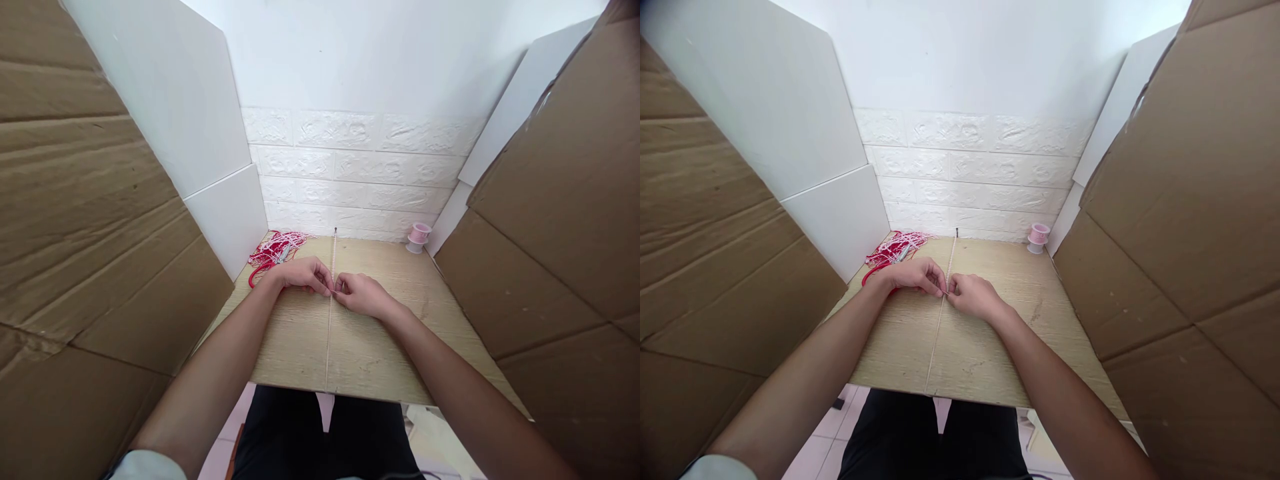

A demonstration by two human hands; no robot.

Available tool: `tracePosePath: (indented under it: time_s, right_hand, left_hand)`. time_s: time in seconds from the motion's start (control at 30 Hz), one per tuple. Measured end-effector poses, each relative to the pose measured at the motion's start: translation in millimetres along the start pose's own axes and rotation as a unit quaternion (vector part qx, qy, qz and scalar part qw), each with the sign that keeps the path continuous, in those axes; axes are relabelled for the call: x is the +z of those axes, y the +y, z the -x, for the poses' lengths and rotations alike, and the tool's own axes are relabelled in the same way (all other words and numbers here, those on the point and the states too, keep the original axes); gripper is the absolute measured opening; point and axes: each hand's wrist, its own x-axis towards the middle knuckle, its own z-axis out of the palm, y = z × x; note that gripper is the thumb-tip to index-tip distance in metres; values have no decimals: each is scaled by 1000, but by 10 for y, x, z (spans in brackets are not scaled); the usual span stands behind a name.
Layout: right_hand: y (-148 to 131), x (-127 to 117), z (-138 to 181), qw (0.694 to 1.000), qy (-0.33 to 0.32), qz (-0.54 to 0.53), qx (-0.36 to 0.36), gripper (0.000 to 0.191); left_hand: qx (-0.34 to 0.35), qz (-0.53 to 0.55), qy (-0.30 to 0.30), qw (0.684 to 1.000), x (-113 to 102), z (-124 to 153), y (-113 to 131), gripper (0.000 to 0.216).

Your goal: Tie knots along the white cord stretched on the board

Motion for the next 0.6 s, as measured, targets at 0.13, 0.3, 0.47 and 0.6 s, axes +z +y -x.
tracePosePath:
  time_s: [0.13,0.3,0.47,0.6]
  right_hand:
    - [-6,5,5,1000,0,-1,3,20]
    - [-5,13,2,1000,3,-2,2,19]
    - [-2,-4,0,1000,-3,7,1,21]
    - [-4,-11,3,1000,-11,10,0,20]
  left_hand:
    - [0,-3,3,1000,7,-2,1,39]
    - [1,10,8,1000,28,10,26,37]
    - [-5,15,9,1000,49,14,52,38]
    - [-10,6,16,1000,63,-1,40,40]
